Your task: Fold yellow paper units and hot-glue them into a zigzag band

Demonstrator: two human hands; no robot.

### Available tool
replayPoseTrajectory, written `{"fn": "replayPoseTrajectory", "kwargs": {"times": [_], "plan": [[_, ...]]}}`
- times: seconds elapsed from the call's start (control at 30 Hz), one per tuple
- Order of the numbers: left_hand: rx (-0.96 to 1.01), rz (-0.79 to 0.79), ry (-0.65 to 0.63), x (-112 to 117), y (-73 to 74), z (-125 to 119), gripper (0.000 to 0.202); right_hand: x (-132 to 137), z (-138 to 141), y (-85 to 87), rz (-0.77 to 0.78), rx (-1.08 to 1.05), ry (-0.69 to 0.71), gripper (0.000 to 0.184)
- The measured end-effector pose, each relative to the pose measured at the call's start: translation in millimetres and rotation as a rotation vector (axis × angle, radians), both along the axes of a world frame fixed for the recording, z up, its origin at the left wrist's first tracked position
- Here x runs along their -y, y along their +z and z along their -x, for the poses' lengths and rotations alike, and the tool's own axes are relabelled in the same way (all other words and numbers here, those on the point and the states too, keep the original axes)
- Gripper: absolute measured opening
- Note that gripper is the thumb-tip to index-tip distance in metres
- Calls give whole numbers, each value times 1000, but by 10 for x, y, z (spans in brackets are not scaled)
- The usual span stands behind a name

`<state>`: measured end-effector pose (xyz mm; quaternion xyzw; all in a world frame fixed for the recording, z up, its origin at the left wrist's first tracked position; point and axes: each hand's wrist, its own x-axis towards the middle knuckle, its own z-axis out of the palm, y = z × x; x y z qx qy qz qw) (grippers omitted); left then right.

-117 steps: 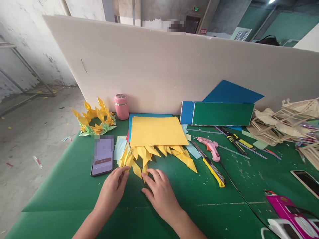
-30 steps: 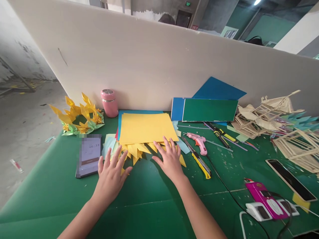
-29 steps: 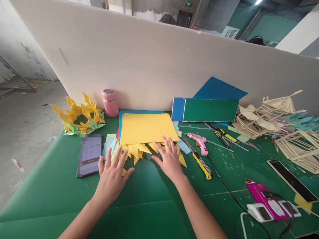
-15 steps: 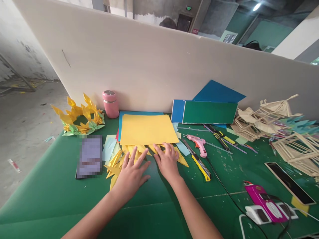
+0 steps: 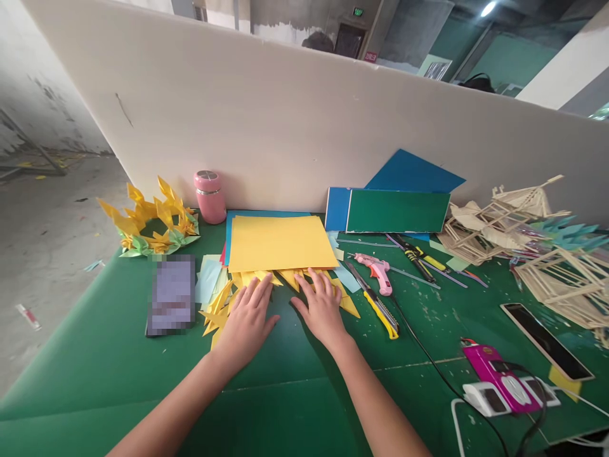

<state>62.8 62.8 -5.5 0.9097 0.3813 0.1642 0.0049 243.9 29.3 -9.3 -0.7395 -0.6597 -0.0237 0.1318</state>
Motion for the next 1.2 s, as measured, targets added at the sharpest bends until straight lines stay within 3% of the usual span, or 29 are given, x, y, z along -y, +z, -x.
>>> {"fn": "replayPoseTrajectory", "kwargs": {"times": [0.3,0.6,0.77,1.03,1.2], "plan": [[90,59,-10,-40,-39,27,53,14,61,41,189,-26,9,48],[60,9,-3,-29,-59,26,51,479,129,77,263,-9,-5,53],[-11,-6,-7,0,-65,17,44,772,153,30,264,19,-57,55],[-12,-31,8,-16,-95,19,36,960,71,-111,239,111,-162,57],[-4,-49,25,-28,-77,-103,31,1171,77,-165,258,156,-193,56]]}}
